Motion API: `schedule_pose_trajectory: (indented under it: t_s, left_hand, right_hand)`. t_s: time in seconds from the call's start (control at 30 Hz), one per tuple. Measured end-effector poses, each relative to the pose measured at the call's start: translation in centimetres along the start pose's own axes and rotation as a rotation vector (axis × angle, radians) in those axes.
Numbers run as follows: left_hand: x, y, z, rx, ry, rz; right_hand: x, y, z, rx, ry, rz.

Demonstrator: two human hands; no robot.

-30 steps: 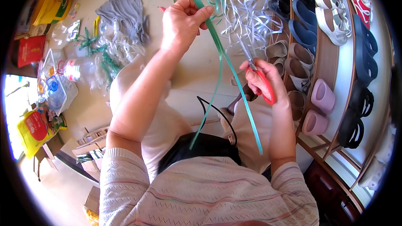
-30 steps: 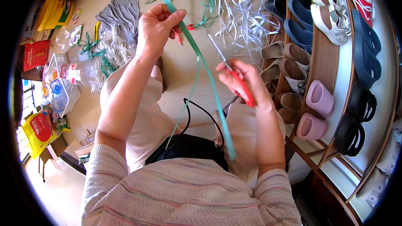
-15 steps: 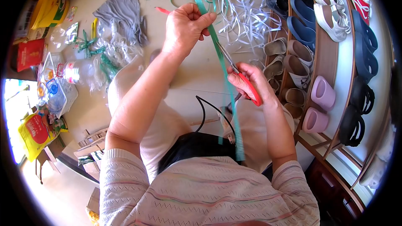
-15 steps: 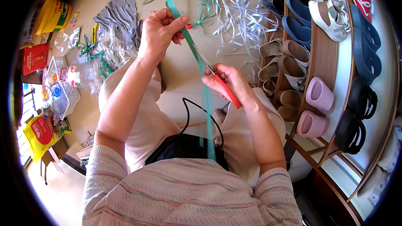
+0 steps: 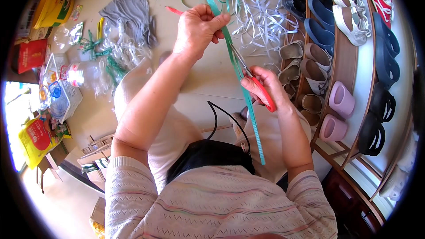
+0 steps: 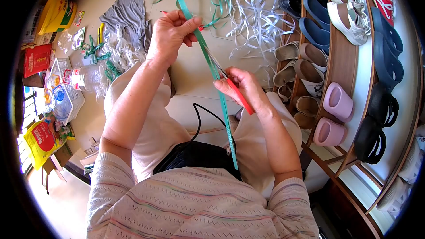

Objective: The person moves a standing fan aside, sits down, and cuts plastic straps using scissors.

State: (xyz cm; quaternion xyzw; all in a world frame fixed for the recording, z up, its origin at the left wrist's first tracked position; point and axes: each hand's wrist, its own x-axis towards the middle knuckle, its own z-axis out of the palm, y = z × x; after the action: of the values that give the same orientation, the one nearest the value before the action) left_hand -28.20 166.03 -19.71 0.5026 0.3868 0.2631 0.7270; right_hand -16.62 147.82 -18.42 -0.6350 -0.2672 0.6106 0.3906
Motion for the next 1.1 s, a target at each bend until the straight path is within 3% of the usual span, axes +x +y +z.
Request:
schedule_pose_trajectory:
  t_s: [0.33, 0.53, 0.63, 1.1]
  left_hand:
    - [0.3, 0.1, -0.4, -0.008, -0.003, 0.013]
    - [0.2, 0.2, -0.2, -0.005, -0.005, 0.009]
    - [-0.3, -0.1, 0.4, -0.022, -0.023, -0.050]
    - [-1.0, -0.9, 1.3, -0.415, -0.071, -0.358]
  right_hand:
    - [0.4, 0.5, 0.0, -0.084, 0.055, -0.094]
    - [0.3, 0.0, 0.4, -0.054, 0.083, -0.044]
    - [0.9, 1.3, 0.7, 0.006, 0.078, -0.137]
    - [0.7, 0.4, 1.7, 0.078, 0.097, -0.018]
